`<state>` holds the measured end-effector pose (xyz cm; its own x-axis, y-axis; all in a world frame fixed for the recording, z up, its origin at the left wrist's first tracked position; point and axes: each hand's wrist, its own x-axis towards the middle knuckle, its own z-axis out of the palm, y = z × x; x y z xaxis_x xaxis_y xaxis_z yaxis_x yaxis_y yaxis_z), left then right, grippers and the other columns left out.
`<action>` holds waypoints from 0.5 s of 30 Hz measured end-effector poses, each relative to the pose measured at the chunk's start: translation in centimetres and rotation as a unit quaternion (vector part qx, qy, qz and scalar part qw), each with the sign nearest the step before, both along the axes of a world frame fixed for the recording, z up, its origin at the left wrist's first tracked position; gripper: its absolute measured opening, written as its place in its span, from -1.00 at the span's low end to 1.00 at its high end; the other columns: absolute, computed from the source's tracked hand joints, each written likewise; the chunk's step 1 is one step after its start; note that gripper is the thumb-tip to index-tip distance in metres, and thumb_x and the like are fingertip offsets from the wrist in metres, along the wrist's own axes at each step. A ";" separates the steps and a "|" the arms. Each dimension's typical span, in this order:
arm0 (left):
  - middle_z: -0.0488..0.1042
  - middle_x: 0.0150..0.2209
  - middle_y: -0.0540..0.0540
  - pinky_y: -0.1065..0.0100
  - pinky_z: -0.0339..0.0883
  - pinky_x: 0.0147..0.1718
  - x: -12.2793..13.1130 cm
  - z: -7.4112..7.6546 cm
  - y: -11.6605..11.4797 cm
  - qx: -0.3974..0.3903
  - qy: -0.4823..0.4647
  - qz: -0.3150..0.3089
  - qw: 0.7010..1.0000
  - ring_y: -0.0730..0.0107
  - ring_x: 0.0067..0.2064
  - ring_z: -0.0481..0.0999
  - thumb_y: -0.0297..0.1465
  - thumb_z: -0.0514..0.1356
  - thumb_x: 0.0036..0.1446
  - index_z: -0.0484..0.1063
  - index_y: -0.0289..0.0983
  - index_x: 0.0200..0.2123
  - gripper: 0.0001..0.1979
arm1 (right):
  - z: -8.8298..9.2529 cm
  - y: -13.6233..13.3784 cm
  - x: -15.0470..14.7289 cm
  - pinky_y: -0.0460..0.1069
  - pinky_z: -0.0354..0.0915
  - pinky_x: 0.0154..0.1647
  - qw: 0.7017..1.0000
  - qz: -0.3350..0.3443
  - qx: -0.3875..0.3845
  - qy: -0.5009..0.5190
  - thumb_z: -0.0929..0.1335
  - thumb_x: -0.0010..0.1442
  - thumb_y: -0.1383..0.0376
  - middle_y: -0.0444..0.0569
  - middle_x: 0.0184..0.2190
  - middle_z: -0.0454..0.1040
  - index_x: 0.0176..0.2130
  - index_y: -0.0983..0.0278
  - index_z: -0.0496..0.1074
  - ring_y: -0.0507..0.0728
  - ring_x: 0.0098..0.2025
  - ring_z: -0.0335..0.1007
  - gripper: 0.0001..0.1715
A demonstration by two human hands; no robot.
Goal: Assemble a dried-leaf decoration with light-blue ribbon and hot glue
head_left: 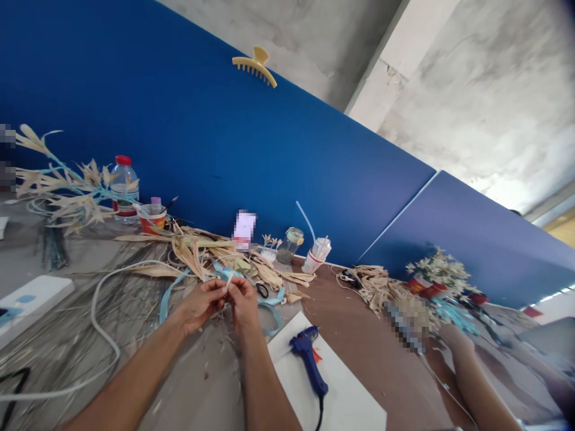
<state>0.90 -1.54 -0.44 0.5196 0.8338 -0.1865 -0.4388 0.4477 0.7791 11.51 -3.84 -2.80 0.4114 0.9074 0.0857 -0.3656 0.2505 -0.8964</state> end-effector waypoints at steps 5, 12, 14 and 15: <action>0.31 -0.61 0.10 0.56 0.09 -0.64 0.3 -0.7 0.4 0.054 0.053 0.037 0.996 0.66 -0.63 0.23 -0.40 0.40 -0.31 0.42 -0.34 -0.51 -0.74 | 0.5 -0.3 0.2 -0.12 0.19 -0.47 0.988 -0.067 -0.005 -0.138 0.39 -0.11 0.26 -0.22 -0.59 0.33 -0.50 0.28 0.36 -0.03 -0.53 0.18 -0.86; 0.31 -0.60 0.10 0.51 0.04 -0.59 0.5 -1.1 0.8 0.129 0.147 0.096 0.976 0.61 -0.61 0.20 -0.33 0.30 -0.24 0.40 -0.32 -0.51 -0.79 | 0.5 -0.4 0.0 -0.11 0.15 -0.51 0.991 -0.036 -0.012 -0.130 0.34 -0.07 0.24 -0.22 -0.64 0.30 -0.52 0.29 0.39 -0.03 -0.59 0.15 -0.85; 0.28 -0.62 0.11 0.48 0.04 -0.59 0.4 -1.2 0.9 0.165 0.178 0.099 0.965 0.57 -0.61 0.20 -0.31 0.26 -0.20 0.39 -0.31 -0.51 -0.81 | 0.5 -0.4 -0.2 -0.12 0.15 -0.52 0.992 -0.031 -0.018 -0.125 0.36 -0.08 0.23 -0.22 -0.64 0.32 -0.53 0.29 0.39 -0.03 -0.60 0.15 -0.85; 0.28 -0.63 0.11 0.47 0.05 -0.58 0.4 -1.3 0.9 0.180 0.189 0.099 0.960 0.56 -0.60 0.20 -0.30 0.24 -0.18 0.38 -0.30 -0.51 -0.81 | 0.5 -0.4 -0.2 -0.12 0.14 -0.53 0.992 -0.029 -0.020 -0.123 0.36 -0.09 0.23 -0.22 -0.64 0.32 -0.53 0.29 0.39 -0.03 -0.60 0.15 -0.85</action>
<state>1.32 -0.64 -1.76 0.2963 0.9550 -0.0127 -0.1426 0.0574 0.9881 11.28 -4.21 -2.25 0.4349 0.8871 0.1544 -0.1212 0.2276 -0.9662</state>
